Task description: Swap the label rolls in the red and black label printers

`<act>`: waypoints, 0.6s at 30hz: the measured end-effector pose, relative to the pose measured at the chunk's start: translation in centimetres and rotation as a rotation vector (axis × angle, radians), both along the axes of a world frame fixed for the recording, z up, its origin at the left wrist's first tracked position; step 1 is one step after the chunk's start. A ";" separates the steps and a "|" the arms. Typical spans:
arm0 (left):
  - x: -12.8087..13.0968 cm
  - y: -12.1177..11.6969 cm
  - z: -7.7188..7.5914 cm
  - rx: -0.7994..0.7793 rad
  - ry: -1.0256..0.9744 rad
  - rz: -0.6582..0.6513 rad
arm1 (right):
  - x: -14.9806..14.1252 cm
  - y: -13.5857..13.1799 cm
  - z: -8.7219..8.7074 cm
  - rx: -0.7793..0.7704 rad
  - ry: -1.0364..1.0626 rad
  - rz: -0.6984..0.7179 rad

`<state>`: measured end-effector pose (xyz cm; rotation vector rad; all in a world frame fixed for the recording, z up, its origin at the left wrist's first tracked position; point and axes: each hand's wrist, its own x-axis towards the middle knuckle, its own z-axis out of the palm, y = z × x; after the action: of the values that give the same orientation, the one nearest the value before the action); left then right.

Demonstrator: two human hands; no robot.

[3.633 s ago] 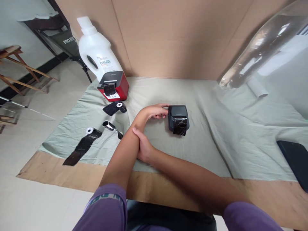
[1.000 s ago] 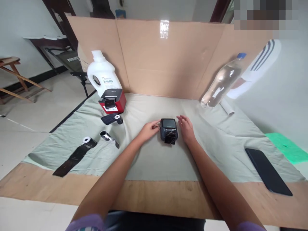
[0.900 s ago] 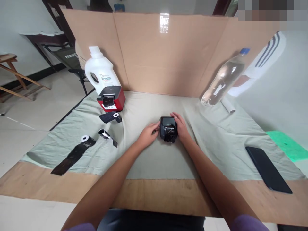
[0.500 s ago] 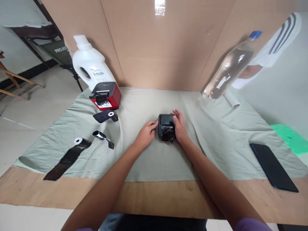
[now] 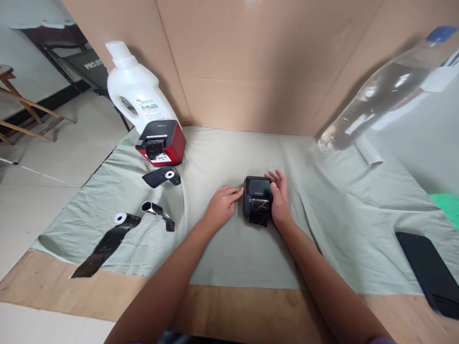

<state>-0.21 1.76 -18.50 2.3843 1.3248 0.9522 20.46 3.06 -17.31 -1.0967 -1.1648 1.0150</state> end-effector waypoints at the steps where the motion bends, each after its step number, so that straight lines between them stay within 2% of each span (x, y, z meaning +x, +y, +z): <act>1: 0.0 -0.1 0.0 0.009 0.002 -0.004 | 0.0 0.0 0.0 0.001 0.009 0.000; 7: -0.1 -0.8 0.5 -0.026 0.054 0.006 | 0.1 -0.1 0.1 -0.017 0.027 0.005; 18: -0.1 -1.4 1.0 -0.149 0.101 0.019 | 0.1 0.0 0.5 -0.013 -0.063 -0.009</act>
<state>-0.34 0.40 -17.52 2.3369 1.4046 0.7186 20.58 3.08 -16.80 -1.1506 -1.2044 0.9887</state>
